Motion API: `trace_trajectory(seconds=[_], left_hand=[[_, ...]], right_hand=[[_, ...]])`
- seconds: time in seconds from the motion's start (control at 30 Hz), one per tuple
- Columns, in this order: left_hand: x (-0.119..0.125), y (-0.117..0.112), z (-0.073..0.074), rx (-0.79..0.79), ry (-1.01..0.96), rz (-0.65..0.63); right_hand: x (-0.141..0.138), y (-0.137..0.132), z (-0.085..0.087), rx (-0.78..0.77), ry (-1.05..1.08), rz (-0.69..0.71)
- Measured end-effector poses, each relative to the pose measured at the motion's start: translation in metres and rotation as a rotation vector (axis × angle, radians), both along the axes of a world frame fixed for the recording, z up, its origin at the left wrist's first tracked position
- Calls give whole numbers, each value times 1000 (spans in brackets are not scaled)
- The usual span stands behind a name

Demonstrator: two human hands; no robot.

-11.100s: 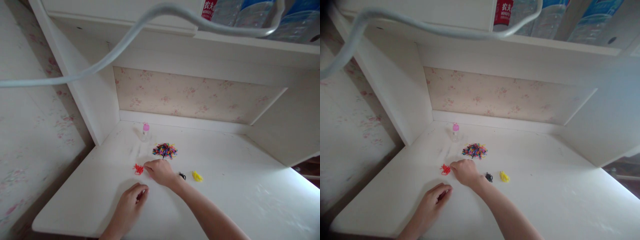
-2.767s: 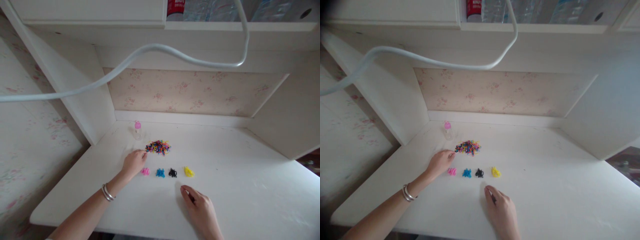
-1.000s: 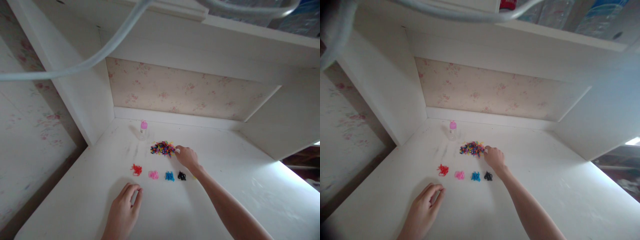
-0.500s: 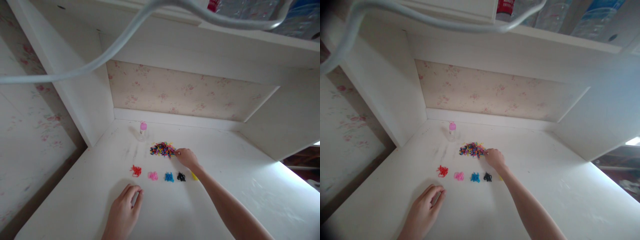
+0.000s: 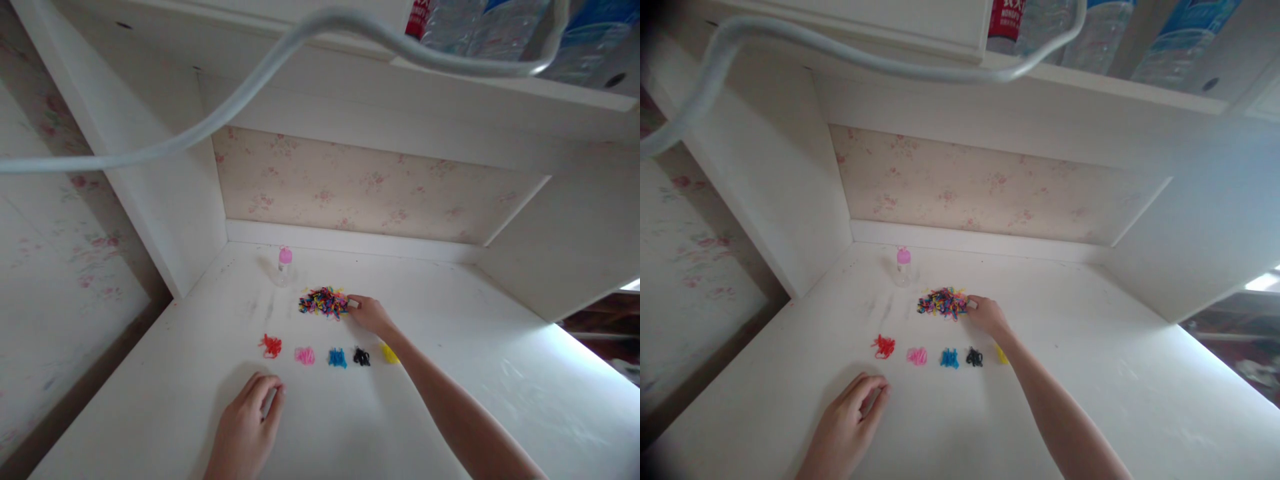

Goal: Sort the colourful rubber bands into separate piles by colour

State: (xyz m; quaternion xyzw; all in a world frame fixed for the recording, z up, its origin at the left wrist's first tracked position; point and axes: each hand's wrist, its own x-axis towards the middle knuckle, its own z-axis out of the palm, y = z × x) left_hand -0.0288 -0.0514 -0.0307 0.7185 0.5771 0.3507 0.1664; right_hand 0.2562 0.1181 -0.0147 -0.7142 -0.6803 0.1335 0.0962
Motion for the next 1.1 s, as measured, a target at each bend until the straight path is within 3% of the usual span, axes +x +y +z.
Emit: trace_trajectory(seconds=[0.37,0.6,0.83,1.1], left_hand=[[1,0,2,-39,8,-18],[0,1,2,-45,23,-12],[-1,0,-3,-30,22,-17],[0,-1,3,-26,45,-16]], right_hand=[[4,-8,7,47,-33,-21],[-9,-9,16,52,-50,-4],[-22,-6,14,39,-74,-10],[-11,-2,14,68,3,28]])
